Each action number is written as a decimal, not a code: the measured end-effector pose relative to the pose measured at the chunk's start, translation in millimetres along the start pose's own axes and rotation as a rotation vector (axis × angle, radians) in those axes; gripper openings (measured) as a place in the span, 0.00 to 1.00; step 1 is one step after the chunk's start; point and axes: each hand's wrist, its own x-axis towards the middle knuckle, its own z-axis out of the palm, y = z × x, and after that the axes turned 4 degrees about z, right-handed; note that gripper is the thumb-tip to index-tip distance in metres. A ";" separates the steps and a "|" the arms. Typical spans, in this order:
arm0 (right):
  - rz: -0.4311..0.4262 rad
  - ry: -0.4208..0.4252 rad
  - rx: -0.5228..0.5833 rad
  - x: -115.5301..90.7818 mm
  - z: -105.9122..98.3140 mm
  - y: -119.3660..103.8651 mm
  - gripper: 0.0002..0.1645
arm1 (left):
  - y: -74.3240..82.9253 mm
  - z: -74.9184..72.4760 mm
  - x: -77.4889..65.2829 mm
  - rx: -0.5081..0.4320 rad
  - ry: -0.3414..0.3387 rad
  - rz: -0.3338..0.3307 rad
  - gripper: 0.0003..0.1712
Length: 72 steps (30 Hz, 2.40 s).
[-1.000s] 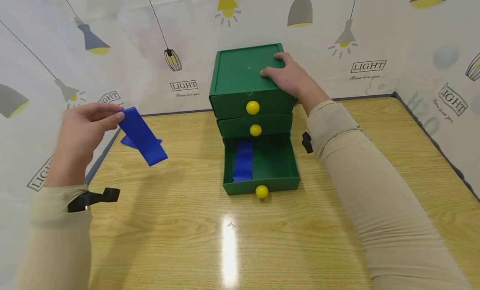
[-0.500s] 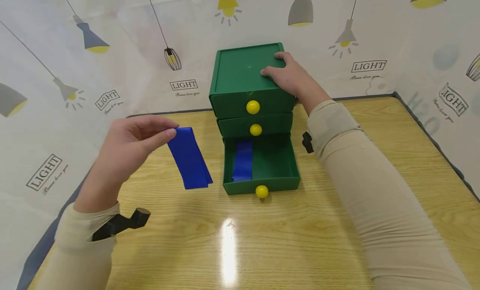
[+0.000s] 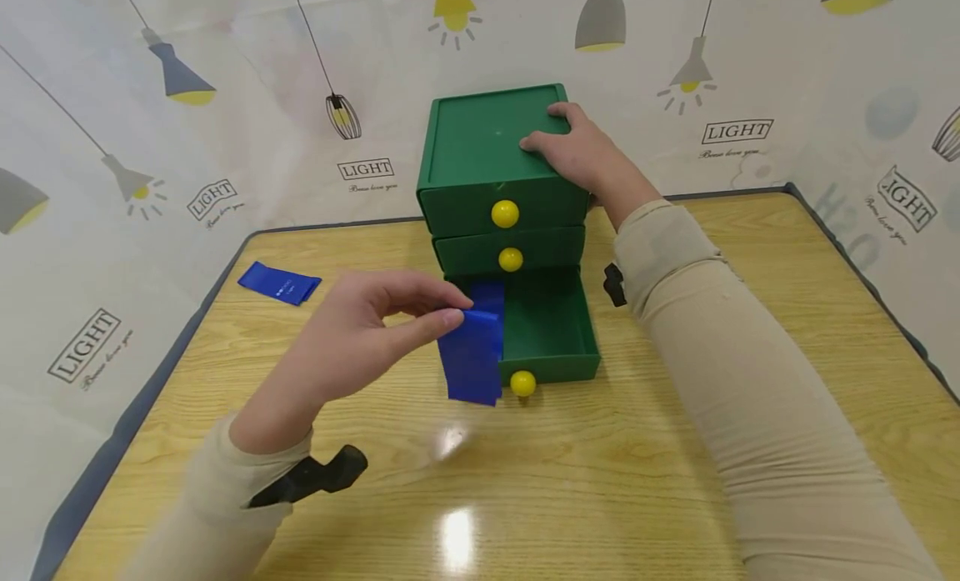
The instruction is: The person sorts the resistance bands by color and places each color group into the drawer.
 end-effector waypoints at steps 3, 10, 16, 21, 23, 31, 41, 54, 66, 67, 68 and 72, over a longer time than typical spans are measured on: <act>-0.005 0.000 -0.002 -1.1 0.2 -0.4 0.52 | 1.6 12.2 5.4 -0.036 -0.021 0.010 0.07; -0.015 0.001 -0.004 -3.2 1.5 -0.4 0.52 | -3.6 39.2 22.8 -0.155 -0.014 -0.066 0.07; -0.024 0.013 -0.008 -2.9 1.5 1.0 0.52 | -15.7 56.6 42.4 -0.279 0.076 -0.127 0.08; -0.024 0.008 0.005 -3.0 1.3 1.9 0.52 | -29.7 66.5 50.1 -0.315 0.129 -0.154 0.08; -0.026 0.009 0.009 -3.1 0.9 1.8 0.52 | -35.2 69.1 51.5 -0.298 0.132 -0.174 0.08; -0.034 0.012 0.006 -2.8 -1.8 0.2 0.52 | -51.6 76.1 53.8 -0.187 0.120 -0.227 0.07; -0.039 0.010 -0.003 -3.6 -0.2 2.3 0.52 | -55.7 79.4 51.5 -0.108 0.107 -0.249 0.07; -0.049 0.010 0.014 -5.2 4.8 3.0 0.51 | -58.0 82.6 50.2 -0.076 0.083 -0.258 0.07; -0.061 0.023 0.013 -4.3 0.3 0.8 0.50 | -55.0 78.5 56.9 -0.069 0.084 -0.192 0.07; -0.061 0.023 0.012 -4.2 -0.2 0.4 0.50 | -55.1 78.2 57.0 -0.070 0.080 -0.196 0.07; -0.061 0.022 0.010 -4.0 -0.5 0.1 0.50 | -55.4 78.3 57.0 -0.069 0.075 -0.200 0.07; -0.057 0.021 0.005 -3.5 -1.5 -0.4 0.50 | -57.4 79.2 56.5 -0.071 0.058 -0.208 0.08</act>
